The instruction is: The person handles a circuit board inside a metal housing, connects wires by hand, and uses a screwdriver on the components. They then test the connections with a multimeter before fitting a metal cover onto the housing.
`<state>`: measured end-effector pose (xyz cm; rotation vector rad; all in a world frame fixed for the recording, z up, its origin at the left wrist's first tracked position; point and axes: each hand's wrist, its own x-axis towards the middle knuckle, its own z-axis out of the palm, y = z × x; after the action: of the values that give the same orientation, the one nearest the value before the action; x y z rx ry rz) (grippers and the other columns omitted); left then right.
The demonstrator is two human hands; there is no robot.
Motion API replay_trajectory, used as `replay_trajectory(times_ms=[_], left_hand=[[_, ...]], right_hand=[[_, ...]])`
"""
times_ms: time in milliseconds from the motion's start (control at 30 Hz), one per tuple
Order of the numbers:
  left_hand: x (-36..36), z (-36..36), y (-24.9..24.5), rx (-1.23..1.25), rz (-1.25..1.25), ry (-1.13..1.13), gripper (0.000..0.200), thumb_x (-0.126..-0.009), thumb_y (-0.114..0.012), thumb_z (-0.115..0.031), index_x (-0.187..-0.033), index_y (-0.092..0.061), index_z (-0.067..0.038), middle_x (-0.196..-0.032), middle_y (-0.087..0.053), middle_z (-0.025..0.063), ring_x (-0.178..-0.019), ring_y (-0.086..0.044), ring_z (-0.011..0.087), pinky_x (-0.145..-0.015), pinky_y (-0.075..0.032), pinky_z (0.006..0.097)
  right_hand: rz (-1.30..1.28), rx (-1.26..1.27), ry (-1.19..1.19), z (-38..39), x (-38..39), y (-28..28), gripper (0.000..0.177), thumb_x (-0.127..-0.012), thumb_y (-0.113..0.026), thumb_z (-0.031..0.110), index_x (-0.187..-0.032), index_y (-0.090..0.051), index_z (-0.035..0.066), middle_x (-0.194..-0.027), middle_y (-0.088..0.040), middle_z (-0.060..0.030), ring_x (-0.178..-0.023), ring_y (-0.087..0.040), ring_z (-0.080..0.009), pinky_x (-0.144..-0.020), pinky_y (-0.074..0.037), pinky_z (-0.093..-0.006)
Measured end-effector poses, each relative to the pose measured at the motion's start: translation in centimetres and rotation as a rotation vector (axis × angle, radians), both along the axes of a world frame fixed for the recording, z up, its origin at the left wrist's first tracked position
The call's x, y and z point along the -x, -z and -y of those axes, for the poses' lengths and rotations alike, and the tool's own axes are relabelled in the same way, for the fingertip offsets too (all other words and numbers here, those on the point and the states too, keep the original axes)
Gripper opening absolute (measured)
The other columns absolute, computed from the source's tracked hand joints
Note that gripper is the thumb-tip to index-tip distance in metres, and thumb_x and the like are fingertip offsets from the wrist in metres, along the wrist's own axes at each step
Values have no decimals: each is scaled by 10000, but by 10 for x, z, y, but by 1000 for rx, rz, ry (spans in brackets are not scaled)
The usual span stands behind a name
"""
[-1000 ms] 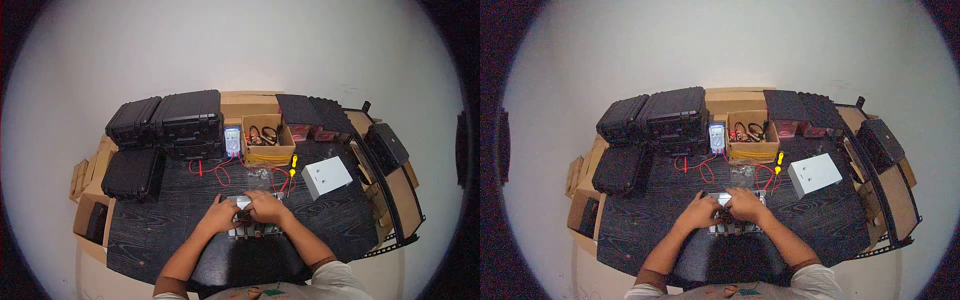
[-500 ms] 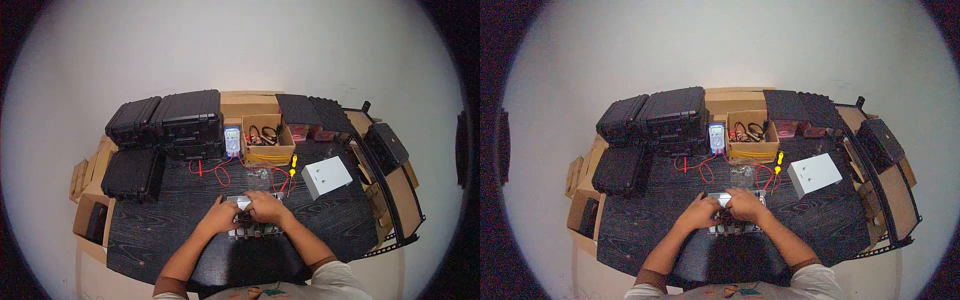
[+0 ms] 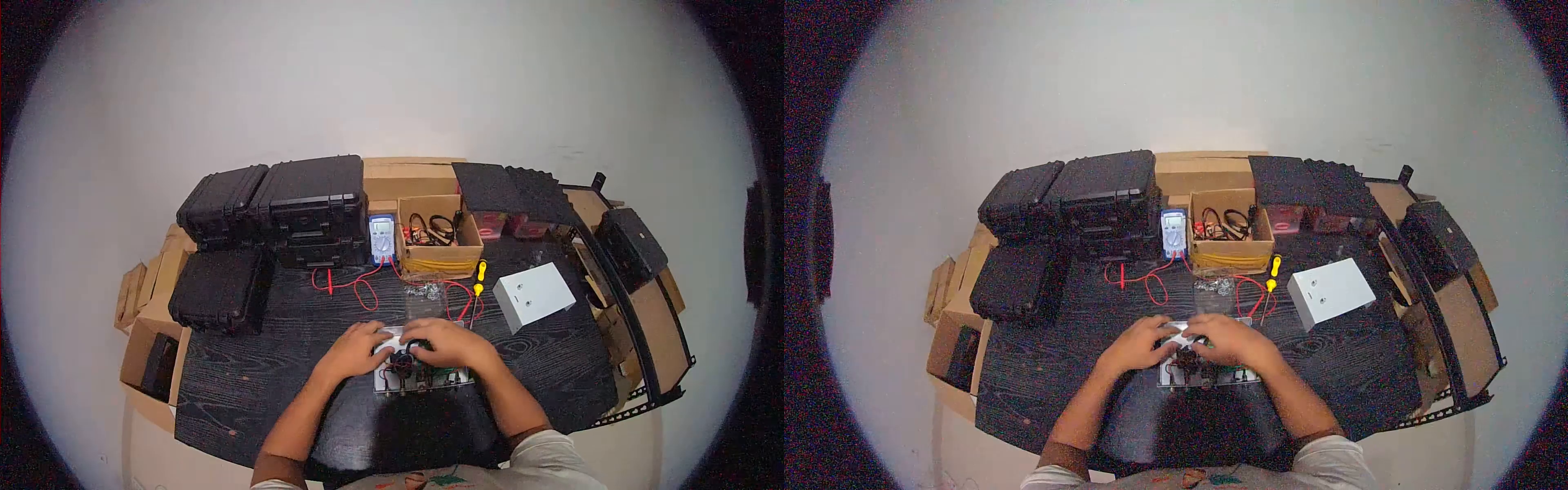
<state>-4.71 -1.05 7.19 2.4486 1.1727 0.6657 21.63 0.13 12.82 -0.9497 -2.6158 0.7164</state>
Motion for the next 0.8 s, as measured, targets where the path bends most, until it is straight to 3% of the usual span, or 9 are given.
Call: replay_trajectory(times_ms=[167,267,300,367,467,533,567,667,800], left_hand=[[9,10,-15,63,-175,-60,325,-1011,-578,-316,-1055,-776,-62,-1063,-712,128,-1062,-674,336,-1096,-433,568],[17,33,-30,67,-304,-152,361,-1013,-563,-353,-994,-794,-76,-1011,-719,126,-1026,-689,346,-1090,-434,600],[21,42,-33,25,-323,-177,375,-1009,-559,-373,-958,-805,-95,-981,-720,136,-990,-701,352,-1080,-448,595],[26,59,-46,90,-418,-260,377,-1014,-548,-371,-1027,-789,-82,-1028,-728,155,-1011,-695,366,-1075,-456,572],[34,75,-51,162,-493,-338,383,-995,-569,-399,-1092,-792,-102,-1061,-730,191,-1001,-703,389,-1071,-463,560],[35,90,-62,222,-495,-362,391,-986,-581,-415,-1090,-795,-104,-1064,-731,196,-993,-705,394,-1066,-467,562],[36,95,-66,222,-498,-361,389,-955,-612,-411,-1058,-795,-84,-1075,-733,189,-1001,-702,394,-1051,-475,552],[42,108,-61,211,-483,-295,366,-916,-647,-396,-1052,-794,-90,-1091,-731,185,-1017,-698,390,-1037,-490,520],[45,121,-72,317,-568,-137,371,-856,-702,-364,-1117,-774,-110,-1112,-726,187,-1048,-689,391,-1018,-511,483]], right_hand=[[189,286,-58,19,-12,-53,333,-962,-687,246,-1261,-692,101,-973,-762,-147,-874,-755,-296,-790,-586,-426],[269,288,-70,29,-14,-63,352,-984,-680,284,-1290,-679,110,-893,-763,-135,-795,-760,-278,-710,-585,-426],[270,311,-95,28,-14,-59,367,-988,-676,309,-1297,-677,111,-903,-762,-145,-796,-760,-281,-711,-586,-429],[269,360,-145,26,-12,-49,400,-997,-668,358,-1312,-671,113,-923,-761,-165,-800,-761,-289,-714,-588,-433],[428,392,-55,34,-4,-52,484,-975,-674,439,-1324,-665,104,-986,-758,-212,-892,-759,-337,-798,-590,-459],[402,249,-46,34,-5,-23,536,-960,-674,478,-1337,-656,97,-1040,-751,-229,-969,-739,-379,-884,-570,-476],[388,179,-43,32,-5,-9,562,-952,-675,497,-1343,-651,94,-1067,-747,-238,-1008,-729,-399,-927,-559,-485],[442,272,20,37,3,-21,610,-935,-690,501,-1391,-611,103,-1110,-741,-241,-1095,-693,-432,-1010,-516,-492],[357,266,5,34,0,-23,685,-937,-698,479,-1488,-499,124,-1104,-738,-249,-1103,-691,-434,-1005,-517,-493]])
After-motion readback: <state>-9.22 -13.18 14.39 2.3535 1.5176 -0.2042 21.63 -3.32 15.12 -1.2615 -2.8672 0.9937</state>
